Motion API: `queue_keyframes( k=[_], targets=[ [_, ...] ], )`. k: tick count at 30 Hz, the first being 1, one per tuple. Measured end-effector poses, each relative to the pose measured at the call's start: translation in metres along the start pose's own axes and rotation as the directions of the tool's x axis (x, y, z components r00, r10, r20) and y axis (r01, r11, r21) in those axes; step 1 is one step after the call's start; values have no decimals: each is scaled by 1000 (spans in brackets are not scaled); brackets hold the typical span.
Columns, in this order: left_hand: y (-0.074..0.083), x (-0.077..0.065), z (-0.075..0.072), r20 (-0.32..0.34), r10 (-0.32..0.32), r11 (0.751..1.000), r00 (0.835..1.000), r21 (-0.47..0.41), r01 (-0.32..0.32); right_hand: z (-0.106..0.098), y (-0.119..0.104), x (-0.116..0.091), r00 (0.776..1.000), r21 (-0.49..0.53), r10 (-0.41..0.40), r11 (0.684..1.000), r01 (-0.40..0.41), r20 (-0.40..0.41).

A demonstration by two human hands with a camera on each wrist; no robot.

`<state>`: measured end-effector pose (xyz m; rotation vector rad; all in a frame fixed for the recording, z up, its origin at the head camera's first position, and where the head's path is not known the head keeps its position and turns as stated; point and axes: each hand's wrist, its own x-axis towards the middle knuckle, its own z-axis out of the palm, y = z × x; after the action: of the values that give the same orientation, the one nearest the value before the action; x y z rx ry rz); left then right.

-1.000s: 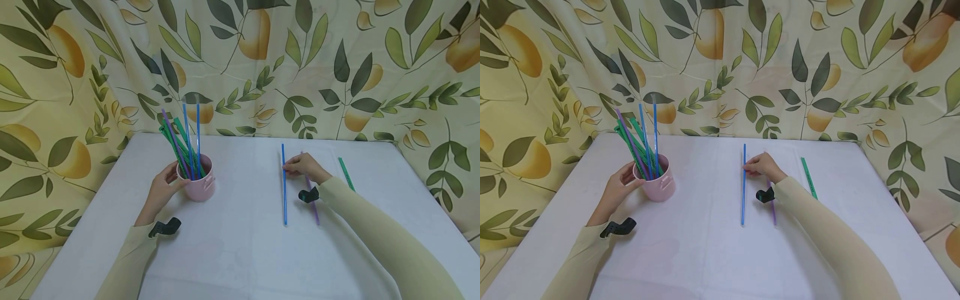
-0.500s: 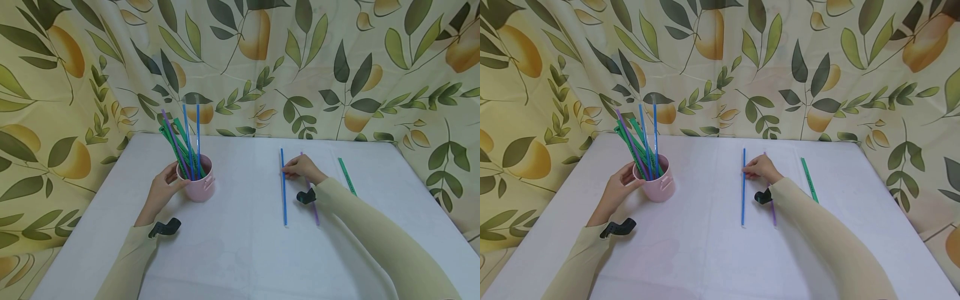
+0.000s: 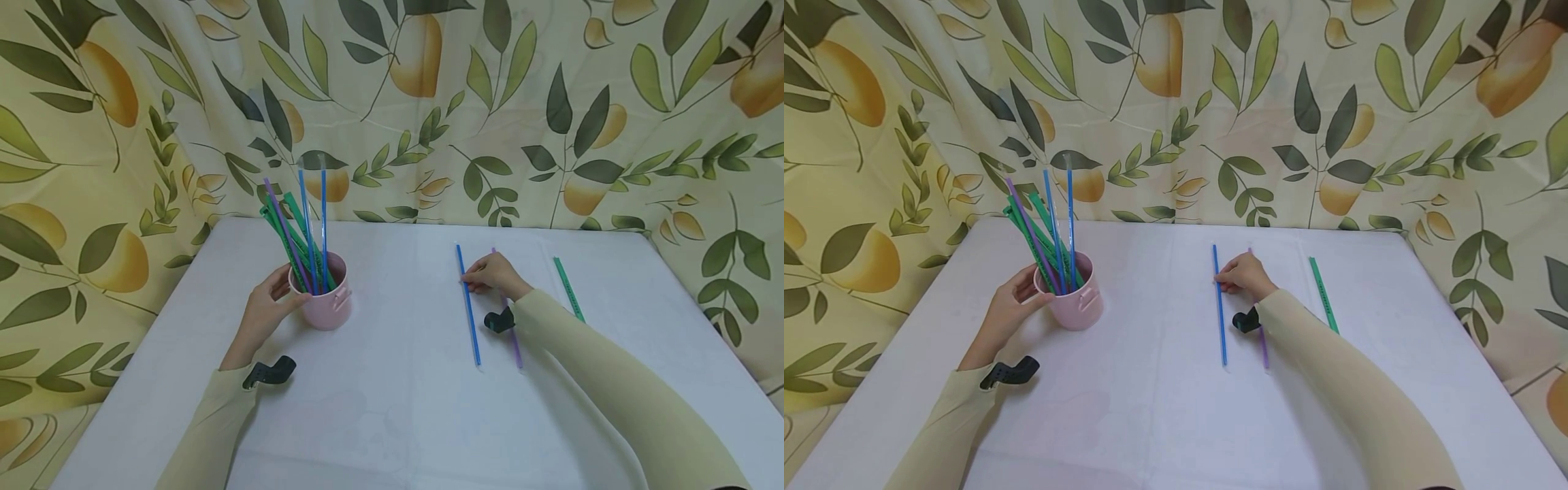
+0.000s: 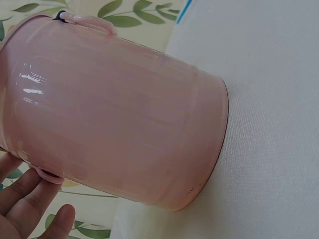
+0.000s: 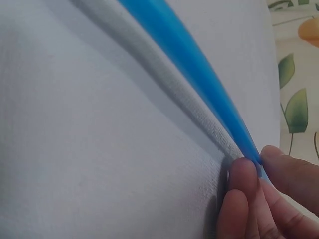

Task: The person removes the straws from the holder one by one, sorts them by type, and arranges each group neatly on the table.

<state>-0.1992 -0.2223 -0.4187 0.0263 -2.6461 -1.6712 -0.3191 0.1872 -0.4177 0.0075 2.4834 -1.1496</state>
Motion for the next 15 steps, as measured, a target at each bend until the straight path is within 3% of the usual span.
queue_keyframes(
  k=[15],
  targets=[
    [1, -1, 0, 3, 5, 1000, 1000, -7, -5, -3, 1, 2, 1000, -23, 20, 1000, -20, 4]
  ],
)
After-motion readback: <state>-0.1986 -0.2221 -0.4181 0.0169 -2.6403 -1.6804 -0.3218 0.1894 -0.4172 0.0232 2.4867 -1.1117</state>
